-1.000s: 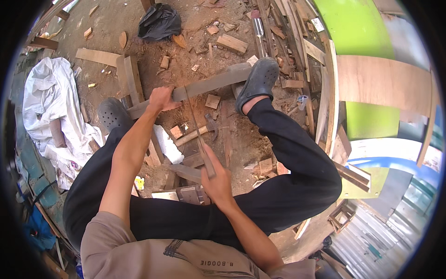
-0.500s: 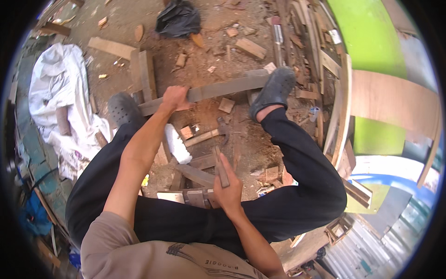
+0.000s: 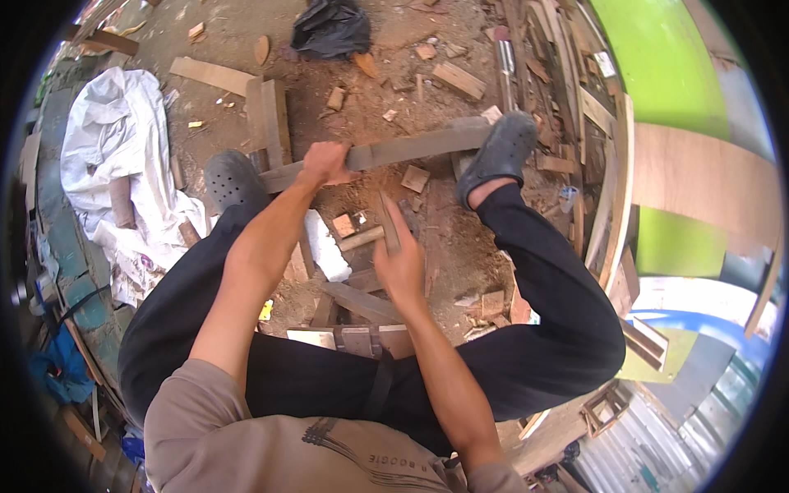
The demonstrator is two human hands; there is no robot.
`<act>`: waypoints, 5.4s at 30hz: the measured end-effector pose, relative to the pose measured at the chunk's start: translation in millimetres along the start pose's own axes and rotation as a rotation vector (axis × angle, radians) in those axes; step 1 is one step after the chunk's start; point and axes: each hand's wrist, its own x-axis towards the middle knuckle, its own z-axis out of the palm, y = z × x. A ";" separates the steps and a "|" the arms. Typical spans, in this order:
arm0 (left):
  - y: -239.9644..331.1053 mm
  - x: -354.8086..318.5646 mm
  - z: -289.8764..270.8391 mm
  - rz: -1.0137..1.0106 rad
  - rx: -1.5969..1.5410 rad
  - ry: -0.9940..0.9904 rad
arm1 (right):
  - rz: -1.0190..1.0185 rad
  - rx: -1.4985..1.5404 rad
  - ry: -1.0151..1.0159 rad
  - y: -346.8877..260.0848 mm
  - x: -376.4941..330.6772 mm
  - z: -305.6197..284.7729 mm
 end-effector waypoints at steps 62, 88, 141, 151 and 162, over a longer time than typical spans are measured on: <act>12.9 7.6 -4.6 0.049 -0.007 0.067 | -0.067 0.054 0.019 16.2 34.2 -4.2; -8.2 -5.0 3.5 0.002 0.014 0.080 | -0.116 -0.019 -0.052 -5.5 -49.9 -35.4; 9.7 -35.2 18.4 -0.211 -0.036 -0.223 | 0.050 0.039 -0.025 -32.2 -42.5 -42.3; 19.3 -33.3 1.3 -0.252 0.046 -0.269 | 0.150 -0.070 -0.015 -43.9 -25.4 -31.9; 8.2 -34.5 20.5 -0.235 0.005 -0.176 | 0.034 0.066 0.056 -21.1 -68.2 -46.9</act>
